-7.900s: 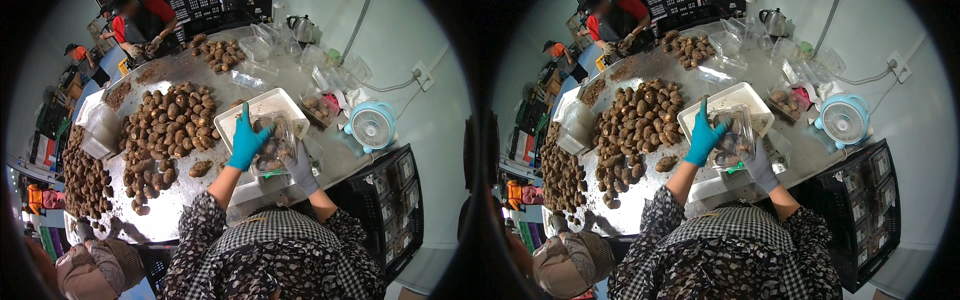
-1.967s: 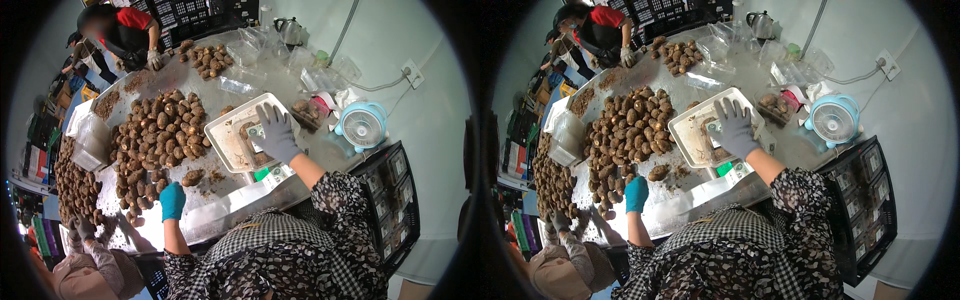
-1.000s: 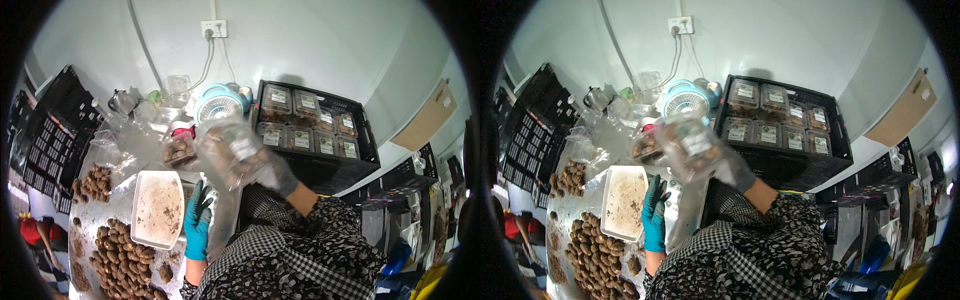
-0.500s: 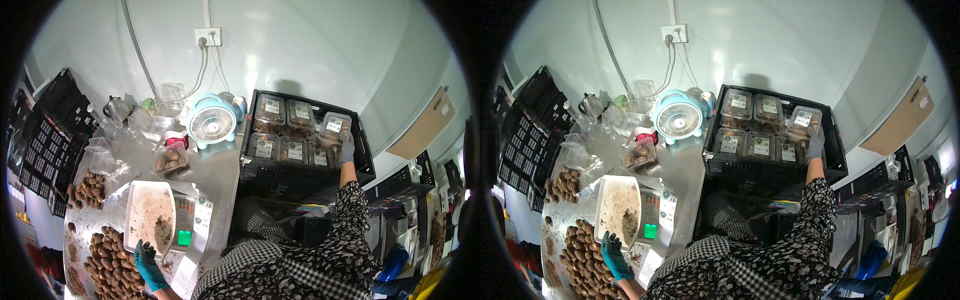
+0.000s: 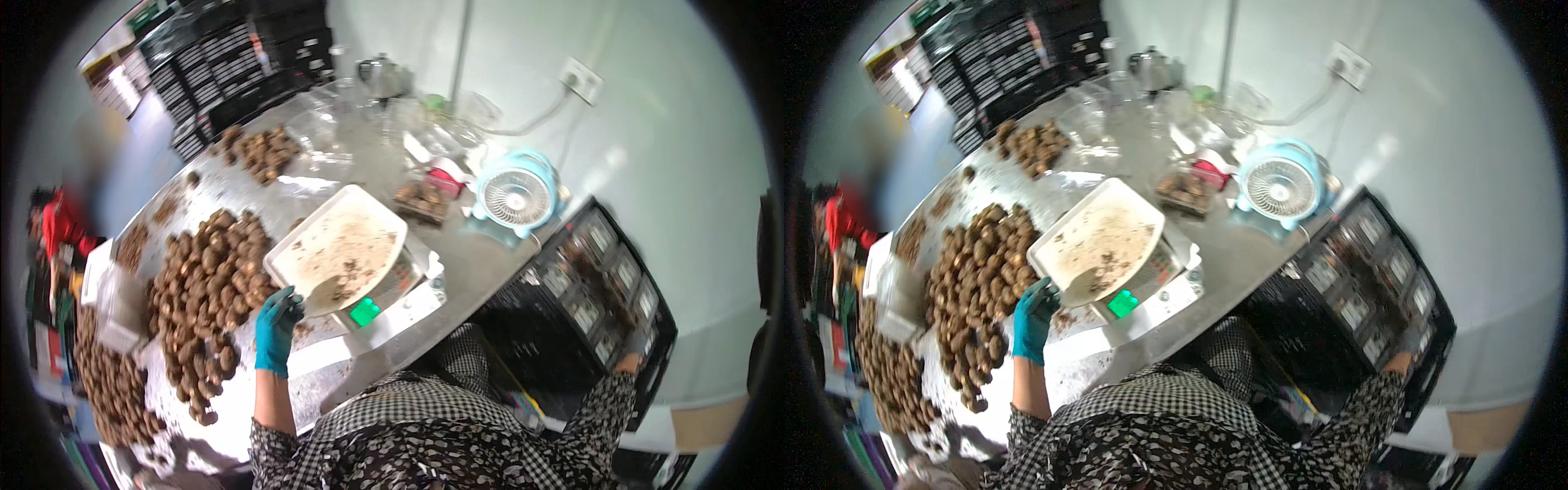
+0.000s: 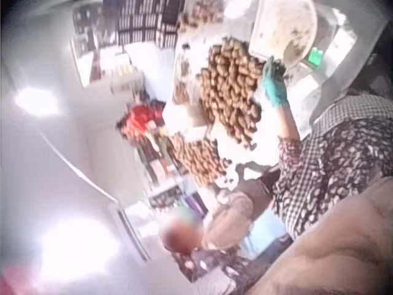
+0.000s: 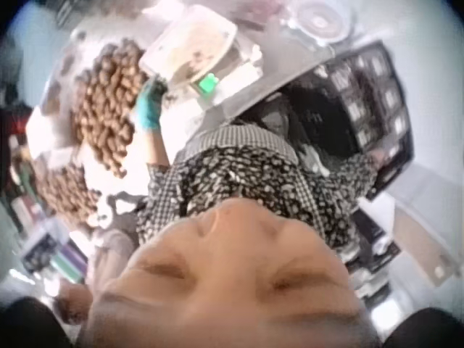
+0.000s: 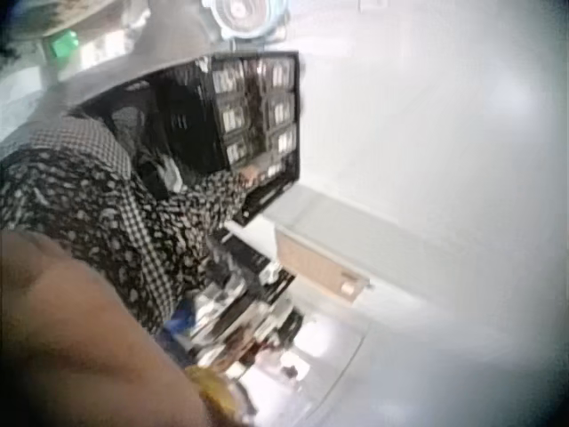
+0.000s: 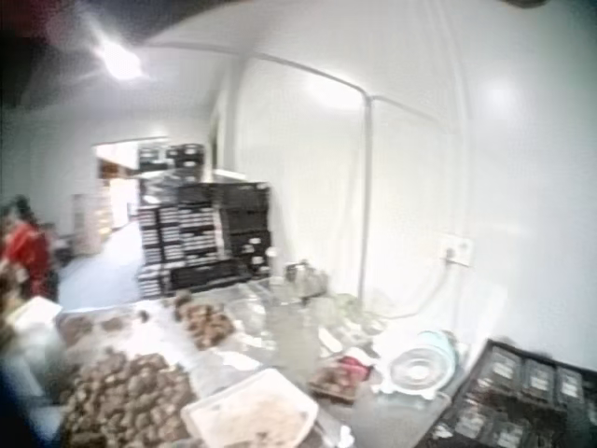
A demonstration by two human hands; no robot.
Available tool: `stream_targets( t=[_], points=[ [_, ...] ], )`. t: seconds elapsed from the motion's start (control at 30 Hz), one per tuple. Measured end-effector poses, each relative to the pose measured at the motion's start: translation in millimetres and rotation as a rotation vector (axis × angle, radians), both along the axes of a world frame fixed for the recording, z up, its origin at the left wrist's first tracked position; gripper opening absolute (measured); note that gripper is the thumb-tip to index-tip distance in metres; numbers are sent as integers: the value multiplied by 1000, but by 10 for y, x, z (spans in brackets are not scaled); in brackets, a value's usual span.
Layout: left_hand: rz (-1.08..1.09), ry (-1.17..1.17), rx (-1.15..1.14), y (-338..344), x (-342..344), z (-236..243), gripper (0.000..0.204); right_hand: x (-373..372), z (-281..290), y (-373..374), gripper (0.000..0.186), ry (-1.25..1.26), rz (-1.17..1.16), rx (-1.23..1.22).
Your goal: The person sorts brown root vegetables on a metal table, places them into a white tray on a digital scale, and transfers weighed portions into plastic bags. The person handles the vegetables by hand and uses a scale to measure weight before bagging.
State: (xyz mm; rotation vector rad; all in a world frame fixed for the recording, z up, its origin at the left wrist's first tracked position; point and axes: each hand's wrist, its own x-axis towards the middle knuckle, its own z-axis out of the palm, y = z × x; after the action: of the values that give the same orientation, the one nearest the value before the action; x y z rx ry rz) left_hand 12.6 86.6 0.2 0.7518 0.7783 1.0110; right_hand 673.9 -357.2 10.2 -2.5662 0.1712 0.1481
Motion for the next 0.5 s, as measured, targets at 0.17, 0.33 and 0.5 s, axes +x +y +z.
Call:
stream_targets(
  t=[0.17, 0.33, 0.5],
  points=[
    [102, -61, 72, -135, -286, -28, 31, -322, 353, 445, 52, -874, -312, -39],
    [210, -45, 31, -180, -410, -103, 30, -428, 617, 2090, 36, -1438, 701, 38],
    [414, 45, 21, -487, -564, -15, 29, -2366, 912, 4676, 21, -508, 1457, 632]
  ],
)
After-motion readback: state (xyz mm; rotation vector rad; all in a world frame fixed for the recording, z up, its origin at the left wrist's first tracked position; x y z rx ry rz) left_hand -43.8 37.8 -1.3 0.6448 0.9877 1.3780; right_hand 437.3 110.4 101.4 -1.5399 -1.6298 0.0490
